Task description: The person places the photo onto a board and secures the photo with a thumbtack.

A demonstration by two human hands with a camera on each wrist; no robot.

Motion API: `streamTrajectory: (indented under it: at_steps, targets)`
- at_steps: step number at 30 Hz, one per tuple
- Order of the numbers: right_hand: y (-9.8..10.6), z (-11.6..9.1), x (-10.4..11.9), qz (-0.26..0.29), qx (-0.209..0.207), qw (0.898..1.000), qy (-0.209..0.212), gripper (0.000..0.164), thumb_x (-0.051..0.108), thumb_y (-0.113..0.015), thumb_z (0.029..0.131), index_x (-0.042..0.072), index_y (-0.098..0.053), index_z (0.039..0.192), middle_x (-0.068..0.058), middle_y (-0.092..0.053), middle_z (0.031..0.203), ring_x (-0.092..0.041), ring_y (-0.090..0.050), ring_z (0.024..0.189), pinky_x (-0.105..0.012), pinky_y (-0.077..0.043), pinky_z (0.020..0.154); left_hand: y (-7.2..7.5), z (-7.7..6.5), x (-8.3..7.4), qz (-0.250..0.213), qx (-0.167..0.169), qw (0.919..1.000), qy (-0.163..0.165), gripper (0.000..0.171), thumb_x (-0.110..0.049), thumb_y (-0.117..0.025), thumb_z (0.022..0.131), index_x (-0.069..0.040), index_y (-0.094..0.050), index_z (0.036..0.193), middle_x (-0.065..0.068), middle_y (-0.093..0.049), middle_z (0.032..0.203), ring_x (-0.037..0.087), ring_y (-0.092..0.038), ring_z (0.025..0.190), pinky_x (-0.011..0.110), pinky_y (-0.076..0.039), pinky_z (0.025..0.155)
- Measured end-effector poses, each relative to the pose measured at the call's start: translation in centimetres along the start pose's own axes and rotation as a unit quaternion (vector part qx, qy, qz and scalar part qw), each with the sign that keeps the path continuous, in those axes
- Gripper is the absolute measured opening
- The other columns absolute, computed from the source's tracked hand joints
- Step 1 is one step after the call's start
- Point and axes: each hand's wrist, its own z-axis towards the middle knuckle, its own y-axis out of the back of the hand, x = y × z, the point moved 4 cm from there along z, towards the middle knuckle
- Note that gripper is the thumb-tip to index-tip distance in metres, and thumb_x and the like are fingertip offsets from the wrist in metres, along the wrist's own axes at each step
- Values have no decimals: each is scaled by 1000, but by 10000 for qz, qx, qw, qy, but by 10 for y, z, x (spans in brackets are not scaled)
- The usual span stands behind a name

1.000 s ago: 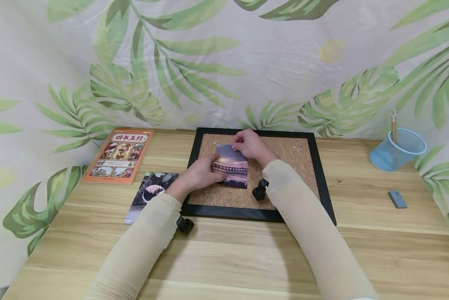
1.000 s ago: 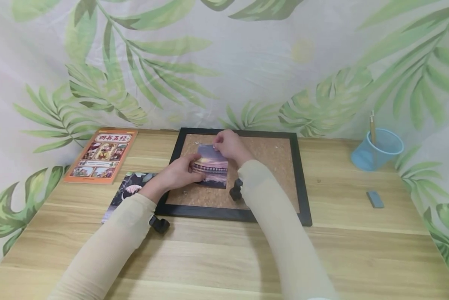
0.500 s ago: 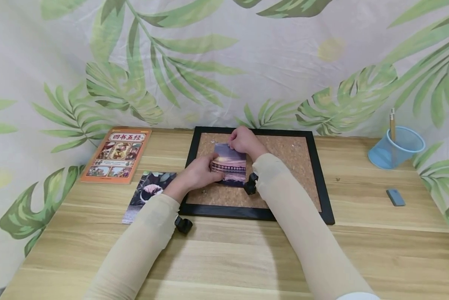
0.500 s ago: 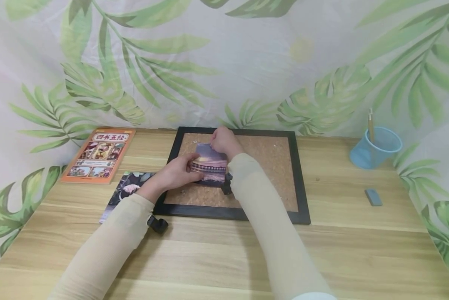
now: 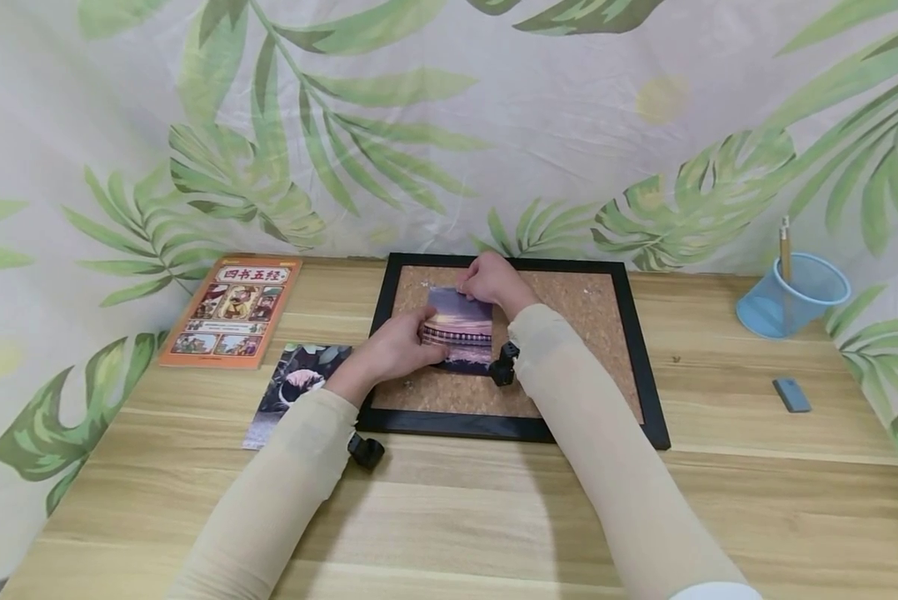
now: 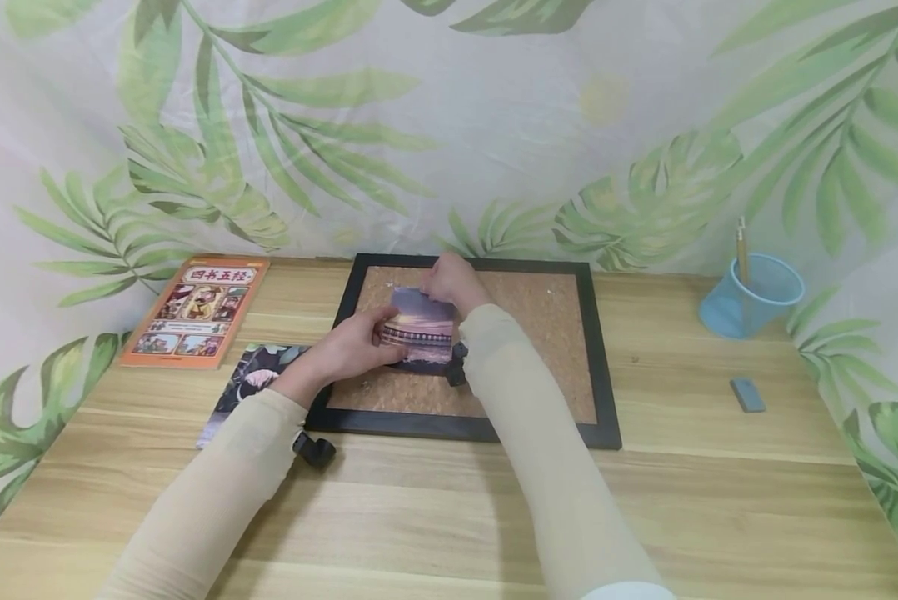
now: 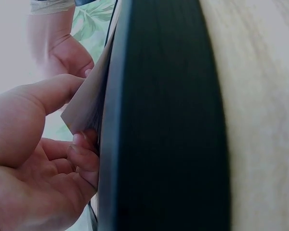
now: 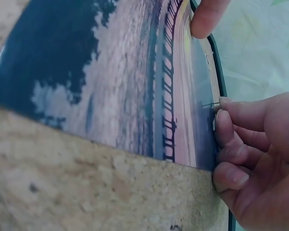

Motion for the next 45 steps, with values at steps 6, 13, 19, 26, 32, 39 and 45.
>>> streamTrajectory:
  at_steps: [6, 13, 19, 26, 32, 39, 45]
  targets:
    - [2, 3, -2, 150, -6, 9999, -35, 17, 19, -71, 104, 5, -79, 108, -3, -72, 90, -22, -67, 98, -37, -55, 92, -2, 8, 8, 76, -36, 9999, -68, 84, -40, -76, 97, 0, -43, 162, 19, -69, 138, 27, -67, 113, 44, -56, 96]
    - [2, 4, -2, 33, -92, 9999, 30, 15, 15, -72, 102, 4, -78, 93, 1, -68, 74, -20, -67, 86, -31, -54, 79, 2, -8, -11, -26, 23, 10000, 43, 78, -30, -73, 100, 2, -41, 163, 23, -65, 144, 31, -65, 121, 49, -53, 106]
    - [-3, 12, -5, -411, -217, 9987, 196, 32, 17, -70, 98, 9, -72, 67, 3, -64, 61, -19, -63, 77, -30, -49, 72, 2, -10, -12, -38, 3, 10000, 10, 77, -29, -74, 100, 2, -42, 162, 21, -69, 138, 29, -67, 114, 47, -55, 100]
    - [2, 5, -1, -699, -236, 9972, -79, 35, 21, -71, 102, 9, -72, 69, 4, -61, 54, -19, -62, 68, -26, -46, 66, 1, -6, -10, 22, -4, 10000, -65, 77, -33, -74, 99, 1, -44, 161, 20, -69, 138, 28, -66, 114, 45, -55, 99]
    - [-1, 9, -9, 94, 9, 9977, -676, 32, 28, -78, 101, 7, -72, 76, 2, -59, 51, -15, -53, 45, -31, -44, 48, 5, -11, -13, 93, -73, 9999, 59, 73, -31, -74, 101, 0, -46, 161, 19, -72, 126, 26, -65, 102, 40, -52, 88]
    - [1, 2, -18, 742, 308, 9957, -465, 26, 28, -71, 106, 8, -61, 92, 1, -62, 57, -12, -55, 44, -28, -42, 44, -2, 5, 9, 431, -286, 9986, 57, 77, -39, -75, 100, 2, -47, 159, 12, -72, 102, 23, -63, 85, 38, -50, 72]
    - [6, -11, -21, 1423, 534, 9883, -156, 23, 22, -60, 111, -1, -64, 115, -3, -64, 63, -11, -58, 45, -24, -48, 45, 3, -3, -8, 783, -293, 9960, 310, 74, -36, -73, 102, 2, -47, 159, 22, -72, 130, 32, -69, 112, 50, -57, 97]
